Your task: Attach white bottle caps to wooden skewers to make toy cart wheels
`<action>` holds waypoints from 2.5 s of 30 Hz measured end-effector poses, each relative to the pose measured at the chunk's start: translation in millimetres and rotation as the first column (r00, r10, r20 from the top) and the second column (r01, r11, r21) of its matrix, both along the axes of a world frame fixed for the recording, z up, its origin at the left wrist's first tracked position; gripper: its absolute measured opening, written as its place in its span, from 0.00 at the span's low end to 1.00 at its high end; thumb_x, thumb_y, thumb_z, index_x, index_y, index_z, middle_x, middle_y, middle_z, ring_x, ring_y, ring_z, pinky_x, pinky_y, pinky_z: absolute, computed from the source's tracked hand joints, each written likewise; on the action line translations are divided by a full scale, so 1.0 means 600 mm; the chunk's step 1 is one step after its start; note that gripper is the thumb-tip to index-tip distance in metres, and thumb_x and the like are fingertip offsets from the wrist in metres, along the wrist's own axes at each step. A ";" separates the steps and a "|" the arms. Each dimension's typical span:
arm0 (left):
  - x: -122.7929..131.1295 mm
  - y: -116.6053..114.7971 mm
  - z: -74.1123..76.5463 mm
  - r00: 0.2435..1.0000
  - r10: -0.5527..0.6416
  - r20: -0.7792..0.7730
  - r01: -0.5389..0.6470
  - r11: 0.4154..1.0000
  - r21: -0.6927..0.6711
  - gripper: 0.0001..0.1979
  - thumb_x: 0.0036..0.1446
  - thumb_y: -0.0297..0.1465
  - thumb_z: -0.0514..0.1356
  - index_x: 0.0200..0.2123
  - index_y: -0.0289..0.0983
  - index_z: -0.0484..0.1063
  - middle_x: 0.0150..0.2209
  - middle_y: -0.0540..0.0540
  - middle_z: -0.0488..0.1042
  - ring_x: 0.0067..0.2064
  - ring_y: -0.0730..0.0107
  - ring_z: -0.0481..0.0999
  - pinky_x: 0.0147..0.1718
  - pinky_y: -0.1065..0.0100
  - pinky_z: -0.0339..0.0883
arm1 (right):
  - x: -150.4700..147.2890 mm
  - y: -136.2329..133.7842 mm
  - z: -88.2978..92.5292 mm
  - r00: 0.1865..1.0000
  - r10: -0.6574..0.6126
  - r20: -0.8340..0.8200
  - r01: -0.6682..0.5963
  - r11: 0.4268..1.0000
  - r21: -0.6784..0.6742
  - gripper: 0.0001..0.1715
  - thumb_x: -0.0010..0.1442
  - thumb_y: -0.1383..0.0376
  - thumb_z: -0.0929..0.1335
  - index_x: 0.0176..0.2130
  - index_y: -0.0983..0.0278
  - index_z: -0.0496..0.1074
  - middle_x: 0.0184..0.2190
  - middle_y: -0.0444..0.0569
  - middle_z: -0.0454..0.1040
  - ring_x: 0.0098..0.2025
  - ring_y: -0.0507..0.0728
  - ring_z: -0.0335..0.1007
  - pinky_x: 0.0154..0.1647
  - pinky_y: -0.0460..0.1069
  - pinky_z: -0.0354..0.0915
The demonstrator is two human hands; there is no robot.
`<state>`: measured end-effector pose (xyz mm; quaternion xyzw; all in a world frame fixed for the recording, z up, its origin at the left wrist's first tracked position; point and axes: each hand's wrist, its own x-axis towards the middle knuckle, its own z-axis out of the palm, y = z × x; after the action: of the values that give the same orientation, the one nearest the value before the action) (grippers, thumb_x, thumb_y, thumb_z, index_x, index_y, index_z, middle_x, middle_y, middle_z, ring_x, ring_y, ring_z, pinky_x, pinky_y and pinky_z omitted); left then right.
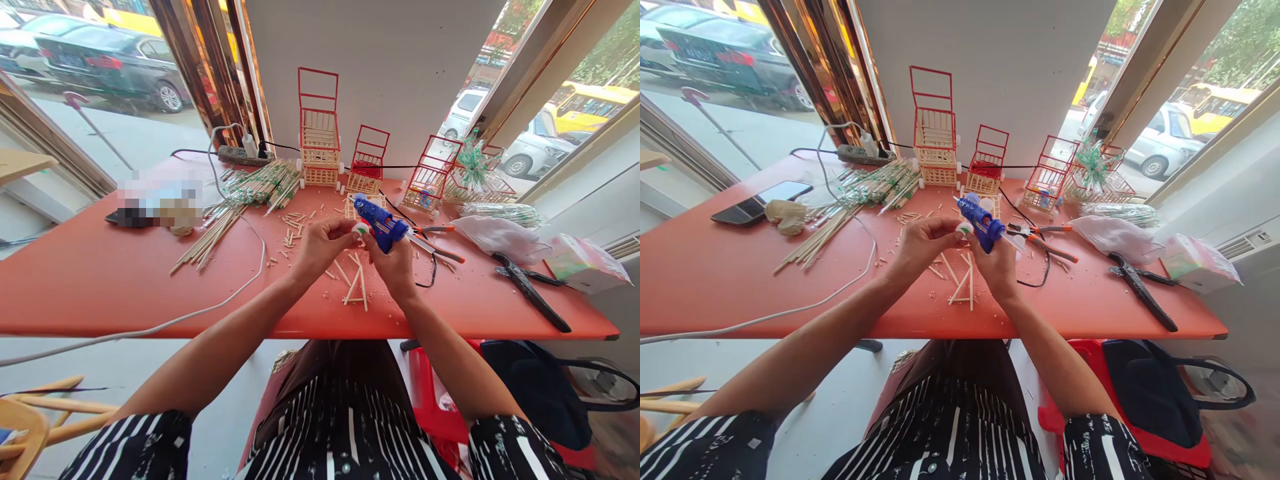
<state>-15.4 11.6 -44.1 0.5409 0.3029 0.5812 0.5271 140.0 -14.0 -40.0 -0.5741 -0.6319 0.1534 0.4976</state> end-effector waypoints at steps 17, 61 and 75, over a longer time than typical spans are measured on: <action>-0.010 0.001 0.005 0.999 -0.002 -0.045 0.003 1.000 0.014 0.24 0.42 0.45 0.76 0.37 0.33 0.85 0.34 0.44 0.85 0.36 0.60 0.85 0.43 0.58 0.83 | 0.001 -0.005 0.002 1.000 -0.001 0.022 0.001 0.999 -0.034 0.32 0.59 0.38 0.68 0.36 0.65 0.78 0.24 0.50 0.78 0.28 0.61 0.76 0.32 0.51 0.68; -0.007 -0.001 -0.008 0.993 0.058 -0.102 -0.056 0.998 0.026 0.16 0.48 0.36 0.73 0.38 0.33 0.84 0.34 0.44 0.85 0.34 0.64 0.85 0.38 0.65 0.81 | 0.001 0.000 -0.003 0.999 0.032 -0.025 -0.032 0.999 -0.025 0.30 0.58 0.38 0.69 0.35 0.62 0.75 0.23 0.49 0.78 0.27 0.61 0.78 0.31 0.51 0.70; -0.003 -0.004 -0.002 0.998 0.008 -0.055 -0.009 1.000 -0.022 0.19 0.43 0.40 0.75 0.36 0.33 0.84 0.32 0.44 0.84 0.34 0.63 0.84 0.40 0.62 0.82 | 0.003 -0.004 -0.001 0.999 0.039 -0.017 -0.039 0.999 -0.034 0.28 0.59 0.40 0.70 0.35 0.62 0.75 0.23 0.48 0.80 0.27 0.61 0.79 0.32 0.51 0.70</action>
<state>-17.4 9.0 -45.3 0.5494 0.3259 0.5650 0.5222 141.6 -16.1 -40.6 -0.5688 -0.6363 0.1784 0.4897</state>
